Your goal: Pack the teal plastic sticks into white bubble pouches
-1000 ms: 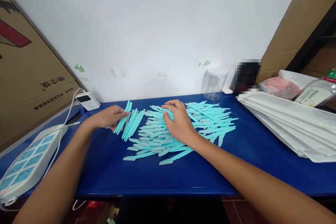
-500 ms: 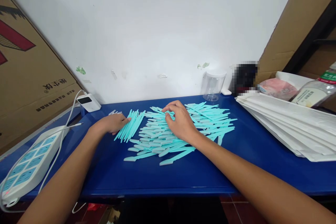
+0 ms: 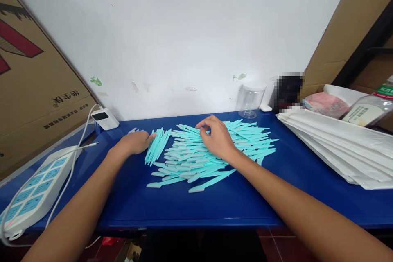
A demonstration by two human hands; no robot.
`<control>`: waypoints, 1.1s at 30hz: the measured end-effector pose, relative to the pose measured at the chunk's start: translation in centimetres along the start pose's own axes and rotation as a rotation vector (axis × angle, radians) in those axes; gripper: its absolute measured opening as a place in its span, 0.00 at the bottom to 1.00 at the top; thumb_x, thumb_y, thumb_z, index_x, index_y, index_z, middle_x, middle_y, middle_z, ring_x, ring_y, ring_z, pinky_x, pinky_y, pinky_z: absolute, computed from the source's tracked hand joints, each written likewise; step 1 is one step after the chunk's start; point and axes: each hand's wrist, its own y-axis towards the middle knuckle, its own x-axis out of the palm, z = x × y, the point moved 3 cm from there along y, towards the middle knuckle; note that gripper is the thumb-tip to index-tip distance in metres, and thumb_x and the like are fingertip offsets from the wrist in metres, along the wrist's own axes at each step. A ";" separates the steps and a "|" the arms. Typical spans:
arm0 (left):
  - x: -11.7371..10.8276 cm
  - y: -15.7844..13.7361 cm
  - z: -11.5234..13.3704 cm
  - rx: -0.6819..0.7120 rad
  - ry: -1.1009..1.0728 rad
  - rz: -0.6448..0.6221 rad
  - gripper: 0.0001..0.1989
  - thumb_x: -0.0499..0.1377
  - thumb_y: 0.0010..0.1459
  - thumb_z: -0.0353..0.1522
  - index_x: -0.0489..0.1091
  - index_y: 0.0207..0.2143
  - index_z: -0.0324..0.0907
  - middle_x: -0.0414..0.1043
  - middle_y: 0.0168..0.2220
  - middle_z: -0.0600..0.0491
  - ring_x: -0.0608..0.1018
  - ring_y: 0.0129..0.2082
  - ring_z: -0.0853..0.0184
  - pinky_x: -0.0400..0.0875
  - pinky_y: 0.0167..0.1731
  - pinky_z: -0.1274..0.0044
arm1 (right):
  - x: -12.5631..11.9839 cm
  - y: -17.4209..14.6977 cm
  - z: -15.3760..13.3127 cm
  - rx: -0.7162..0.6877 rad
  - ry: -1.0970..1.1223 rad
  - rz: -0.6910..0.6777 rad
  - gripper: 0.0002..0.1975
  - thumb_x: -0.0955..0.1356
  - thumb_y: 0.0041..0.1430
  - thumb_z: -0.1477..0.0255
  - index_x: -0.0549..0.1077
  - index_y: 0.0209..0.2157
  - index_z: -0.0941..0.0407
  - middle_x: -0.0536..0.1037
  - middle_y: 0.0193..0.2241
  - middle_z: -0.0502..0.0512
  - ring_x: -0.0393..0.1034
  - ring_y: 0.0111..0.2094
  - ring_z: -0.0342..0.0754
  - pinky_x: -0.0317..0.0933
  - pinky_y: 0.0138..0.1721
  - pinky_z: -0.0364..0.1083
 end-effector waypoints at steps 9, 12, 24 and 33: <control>-0.8 -0.7 -0.1 -0.091 0.033 0.125 0.38 0.37 0.72 0.49 0.79 0.52 0.34 0.77 0.54 0.29 0.78 0.56 0.38 0.73 0.50 0.55 | 0.0 0.2 2.5 -0.082 -0.456 -0.171 0.16 0.68 0.68 0.66 0.81 0.49 0.61 0.79 0.45 0.65 0.68 0.49 0.62 0.63 0.52 0.58; -1.0 -0.9 0.2 -0.099 0.035 0.178 0.37 0.36 0.72 0.49 0.78 0.52 0.35 0.78 0.51 0.29 0.79 0.54 0.37 0.73 0.48 0.54 | 0.0 0.6 3.3 -0.065 -0.496 -0.259 0.23 0.69 0.68 0.59 0.80 0.53 0.62 0.79 0.48 0.67 0.66 0.50 0.63 0.62 0.51 0.58; -2.0 -1.7 2.6 -0.085 -0.021 0.468 0.31 0.40 0.73 0.48 0.76 0.48 0.39 0.81 0.41 0.36 0.83 0.43 0.41 0.74 0.41 0.60 | 1.4 3.0 4.4 -0.084 -0.598 -0.515 0.10 0.67 0.71 0.64 0.73 0.38 0.56 0.79 0.39 0.62 0.67 0.44 0.58 0.57 0.43 0.51; -1.2 -1.7 4.0 -0.004 -0.035 0.541 0.28 0.40 0.75 0.47 0.75 0.47 0.42 0.81 0.39 0.40 0.83 0.40 0.45 0.72 0.39 0.64 | -1.0 1.6 2.8 -0.108 -0.680 -0.545 0.11 0.58 0.72 0.73 0.60 0.32 0.53 0.74 0.35 0.61 0.63 0.41 0.58 0.56 0.44 0.52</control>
